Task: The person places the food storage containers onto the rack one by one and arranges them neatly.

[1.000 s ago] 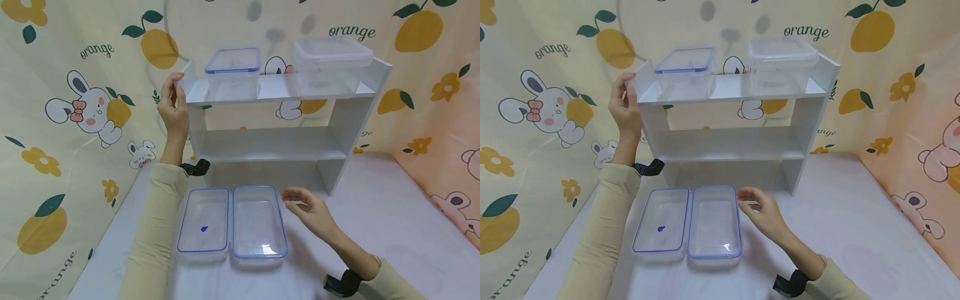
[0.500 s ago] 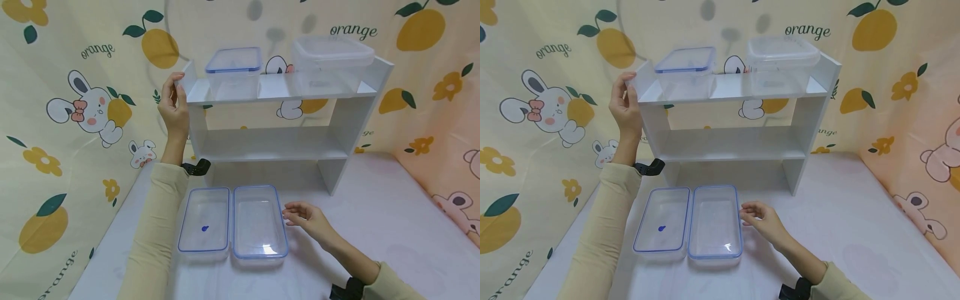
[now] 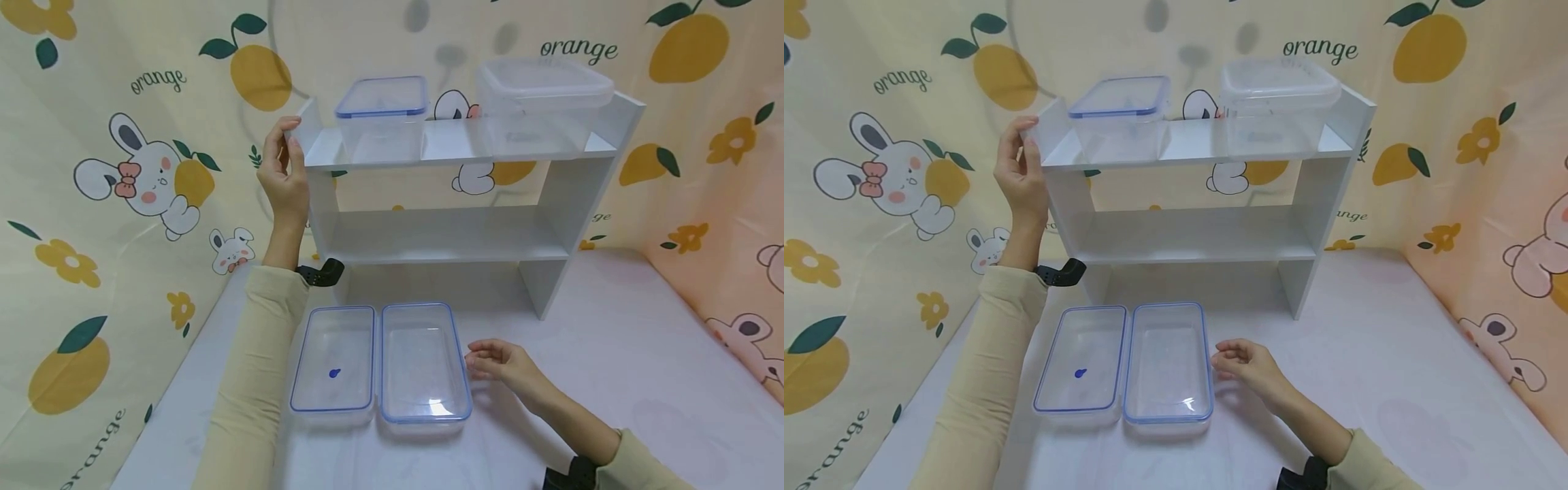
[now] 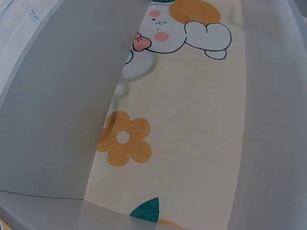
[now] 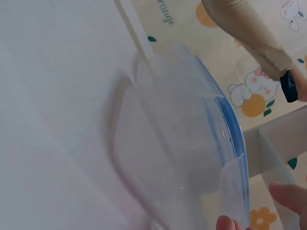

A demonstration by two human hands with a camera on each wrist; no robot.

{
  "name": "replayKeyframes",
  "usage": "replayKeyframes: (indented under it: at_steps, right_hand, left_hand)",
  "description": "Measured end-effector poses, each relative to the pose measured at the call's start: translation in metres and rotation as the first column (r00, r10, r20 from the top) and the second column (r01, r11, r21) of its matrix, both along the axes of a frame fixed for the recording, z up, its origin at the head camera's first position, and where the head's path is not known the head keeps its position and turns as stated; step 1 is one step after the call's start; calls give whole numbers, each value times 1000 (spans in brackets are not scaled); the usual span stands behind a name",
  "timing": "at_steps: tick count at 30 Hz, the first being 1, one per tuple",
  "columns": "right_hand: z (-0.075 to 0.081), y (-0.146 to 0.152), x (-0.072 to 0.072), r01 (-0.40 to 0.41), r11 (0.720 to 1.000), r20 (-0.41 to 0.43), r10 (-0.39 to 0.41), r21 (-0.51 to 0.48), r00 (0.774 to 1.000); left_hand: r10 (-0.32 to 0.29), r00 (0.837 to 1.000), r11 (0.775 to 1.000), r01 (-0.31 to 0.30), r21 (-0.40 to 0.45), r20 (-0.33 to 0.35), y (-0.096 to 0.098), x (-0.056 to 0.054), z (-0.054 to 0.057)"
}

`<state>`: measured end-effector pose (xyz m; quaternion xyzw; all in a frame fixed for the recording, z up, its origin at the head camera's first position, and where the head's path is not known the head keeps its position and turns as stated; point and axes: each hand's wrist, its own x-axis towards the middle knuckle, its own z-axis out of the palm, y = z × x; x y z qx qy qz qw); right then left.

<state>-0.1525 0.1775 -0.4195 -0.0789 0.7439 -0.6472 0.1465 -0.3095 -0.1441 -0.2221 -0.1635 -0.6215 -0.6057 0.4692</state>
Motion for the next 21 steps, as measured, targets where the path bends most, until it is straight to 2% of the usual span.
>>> replayKeyframes:
  at_steps: [3, 4, 7, 10, 16, 21]
  right_hand:
    - [-4, 1, -1, -29, 1000, 17, 29, -5, 999]
    - [-5, 1, -1, -35, 999, 27, 35, 0, 999]
    - [-8, 0, -1, -46, 999, 62, 44, 30, 997]
    - [-8, -4, -1, -50, 997, 114, 42, 62, 993]
    - [-9, -9, -3, -55, 996, 208, 40, 65, 977]
    - [-13, -9, -11, -45, 999, 309, 38, 15, 950]
  left_hand:
    - [-8, 1000, 1000, 8, -2, 1, 4, 11, 5]
    - [-6, 1000, 1000, 6, 0, 6, 4, 10, 5]
    - [-4, 1000, 1000, 4, 2, 7, 0, 3, 2]
    - [-5, 1000, 1000, 5, 7, 6, -4, -9, -4]
    - [-7, 1000, 1000, 7, 2, 1, -5, -12, -5]
    - [3, 1000, 1000, -3, -1, 6, -4, -10, -4]
